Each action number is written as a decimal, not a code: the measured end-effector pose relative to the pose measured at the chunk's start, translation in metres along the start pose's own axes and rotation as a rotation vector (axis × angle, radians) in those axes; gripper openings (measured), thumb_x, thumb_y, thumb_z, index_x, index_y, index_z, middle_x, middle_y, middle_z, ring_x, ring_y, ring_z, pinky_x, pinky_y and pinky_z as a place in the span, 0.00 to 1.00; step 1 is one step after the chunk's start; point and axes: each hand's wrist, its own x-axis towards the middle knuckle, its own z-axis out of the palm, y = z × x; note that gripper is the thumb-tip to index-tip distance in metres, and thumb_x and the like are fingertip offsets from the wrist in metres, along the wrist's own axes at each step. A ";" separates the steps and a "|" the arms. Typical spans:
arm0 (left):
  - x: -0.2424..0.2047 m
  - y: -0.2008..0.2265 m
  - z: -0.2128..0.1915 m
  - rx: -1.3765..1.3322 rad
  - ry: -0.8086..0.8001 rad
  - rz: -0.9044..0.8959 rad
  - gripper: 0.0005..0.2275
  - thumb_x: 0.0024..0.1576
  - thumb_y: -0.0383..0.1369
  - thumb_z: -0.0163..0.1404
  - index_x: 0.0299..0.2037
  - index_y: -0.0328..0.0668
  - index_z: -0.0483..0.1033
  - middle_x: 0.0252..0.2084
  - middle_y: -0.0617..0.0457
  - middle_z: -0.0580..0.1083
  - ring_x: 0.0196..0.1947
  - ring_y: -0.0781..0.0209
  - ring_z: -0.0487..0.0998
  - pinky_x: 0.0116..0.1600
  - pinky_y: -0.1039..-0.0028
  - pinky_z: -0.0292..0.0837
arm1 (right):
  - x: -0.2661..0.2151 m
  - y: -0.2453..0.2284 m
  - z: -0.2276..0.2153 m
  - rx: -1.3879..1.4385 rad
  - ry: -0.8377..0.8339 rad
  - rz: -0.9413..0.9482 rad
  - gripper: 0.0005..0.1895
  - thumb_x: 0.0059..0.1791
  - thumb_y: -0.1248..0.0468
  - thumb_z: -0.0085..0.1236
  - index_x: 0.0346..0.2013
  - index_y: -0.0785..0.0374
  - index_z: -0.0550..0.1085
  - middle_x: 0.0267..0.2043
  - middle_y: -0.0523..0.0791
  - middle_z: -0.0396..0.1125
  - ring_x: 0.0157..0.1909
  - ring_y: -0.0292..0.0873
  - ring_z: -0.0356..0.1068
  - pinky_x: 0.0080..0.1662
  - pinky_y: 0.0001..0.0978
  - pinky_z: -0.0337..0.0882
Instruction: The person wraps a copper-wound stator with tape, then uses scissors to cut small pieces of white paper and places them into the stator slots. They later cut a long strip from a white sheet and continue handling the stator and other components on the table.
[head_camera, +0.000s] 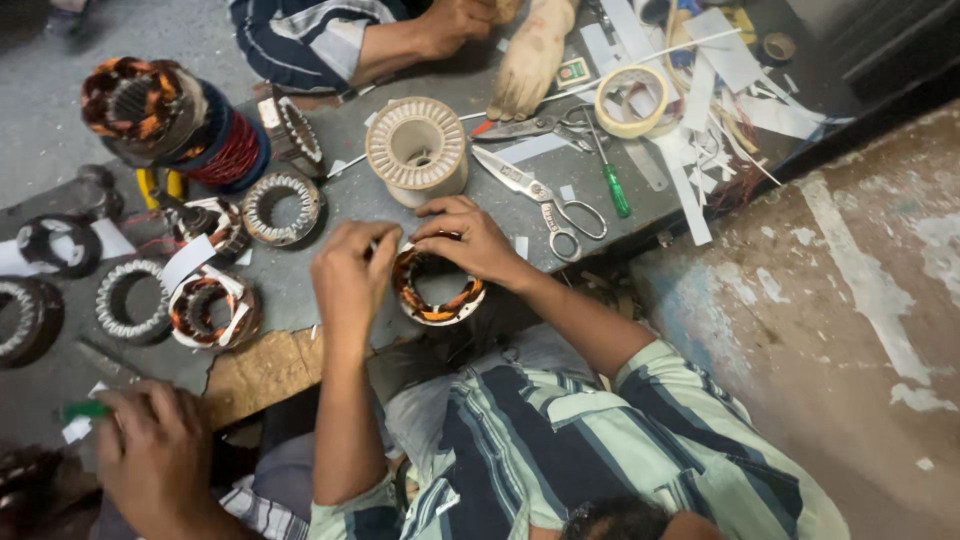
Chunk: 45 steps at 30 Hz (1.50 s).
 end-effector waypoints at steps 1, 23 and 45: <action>0.004 -0.003 0.005 -0.015 0.067 -0.017 0.05 0.57 0.31 0.59 0.40 0.39 0.84 0.39 0.45 0.80 0.38 0.48 0.81 0.45 0.64 0.75 | 0.000 0.000 0.001 0.017 -0.010 -0.003 0.10 0.47 0.61 0.66 0.42 0.59 0.84 0.55 0.46 0.73 0.61 0.46 0.68 0.63 0.38 0.65; -0.014 -0.051 0.039 -0.844 -0.167 -0.501 0.10 0.56 0.26 0.58 0.45 0.27 0.83 0.40 0.49 0.82 0.39 0.66 0.81 0.47 0.78 0.76 | -0.001 0.003 0.000 0.301 -0.091 0.094 0.09 0.49 0.67 0.63 0.44 0.65 0.81 0.54 0.48 0.73 0.59 0.43 0.71 0.61 0.34 0.68; -0.013 -0.018 0.028 -0.181 0.028 -0.189 0.07 0.58 0.29 0.55 0.43 0.39 0.82 0.42 0.46 0.81 0.45 0.48 0.83 0.51 0.64 0.76 | 0.014 -0.039 -0.024 -0.215 -0.198 -0.093 0.14 0.47 0.64 0.69 0.44 0.67 0.79 0.47 0.51 0.75 0.50 0.53 0.74 0.52 0.42 0.72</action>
